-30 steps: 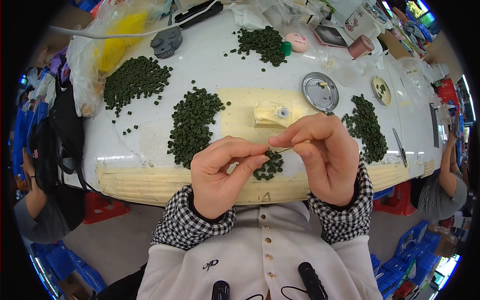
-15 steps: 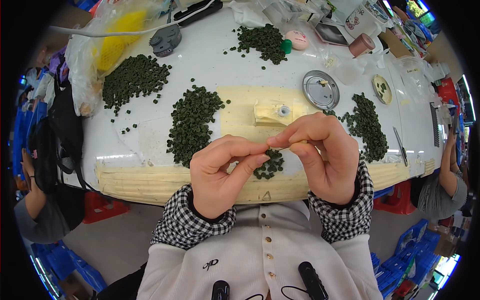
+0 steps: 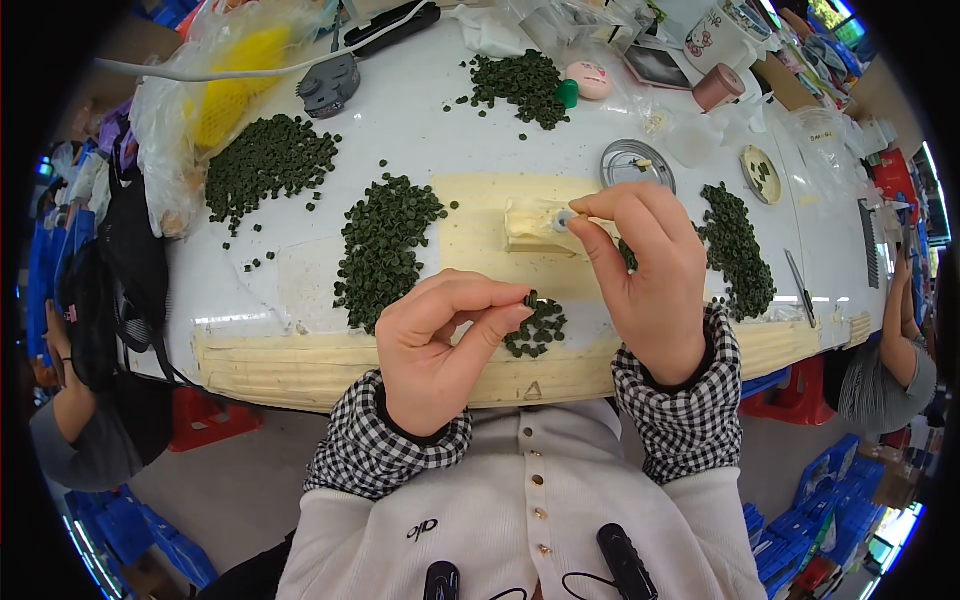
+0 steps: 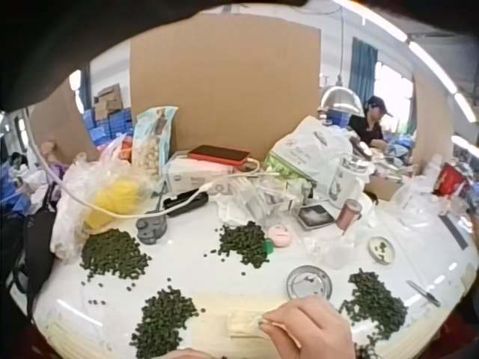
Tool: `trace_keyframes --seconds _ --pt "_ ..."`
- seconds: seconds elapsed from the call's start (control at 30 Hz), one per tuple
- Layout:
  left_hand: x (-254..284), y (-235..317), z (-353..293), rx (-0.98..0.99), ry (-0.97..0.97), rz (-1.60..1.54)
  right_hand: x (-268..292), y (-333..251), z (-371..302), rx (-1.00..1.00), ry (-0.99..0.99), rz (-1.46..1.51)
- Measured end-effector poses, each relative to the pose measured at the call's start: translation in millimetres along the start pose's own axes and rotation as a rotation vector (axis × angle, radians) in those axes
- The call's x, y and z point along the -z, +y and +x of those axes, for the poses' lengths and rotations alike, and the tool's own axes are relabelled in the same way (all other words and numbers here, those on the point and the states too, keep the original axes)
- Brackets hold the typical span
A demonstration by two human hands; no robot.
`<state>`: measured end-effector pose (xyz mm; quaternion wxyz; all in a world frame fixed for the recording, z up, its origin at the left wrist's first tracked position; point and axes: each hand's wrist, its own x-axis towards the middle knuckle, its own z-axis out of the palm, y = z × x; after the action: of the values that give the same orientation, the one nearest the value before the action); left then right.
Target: Assembling small green plastic components onto a white base on a workshop table.
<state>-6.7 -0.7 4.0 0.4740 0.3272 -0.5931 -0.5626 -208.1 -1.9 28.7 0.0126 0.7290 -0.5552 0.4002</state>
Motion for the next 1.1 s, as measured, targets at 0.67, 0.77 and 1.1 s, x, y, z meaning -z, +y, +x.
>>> trace_keyframes --seconds 0.67,0.77,1.1 --pt "2 -3 1 -0.057 0.02 0.114 9 -29 -36 0.014 -0.133 0.39" --pt "0 -3 1 -0.043 0.009 0.108 10 -28 -38 0.014 -0.135 0.386" --pt "20 10 5 -0.111 -0.167 0.607 49 2 -55 -0.126 -0.24 -0.059"
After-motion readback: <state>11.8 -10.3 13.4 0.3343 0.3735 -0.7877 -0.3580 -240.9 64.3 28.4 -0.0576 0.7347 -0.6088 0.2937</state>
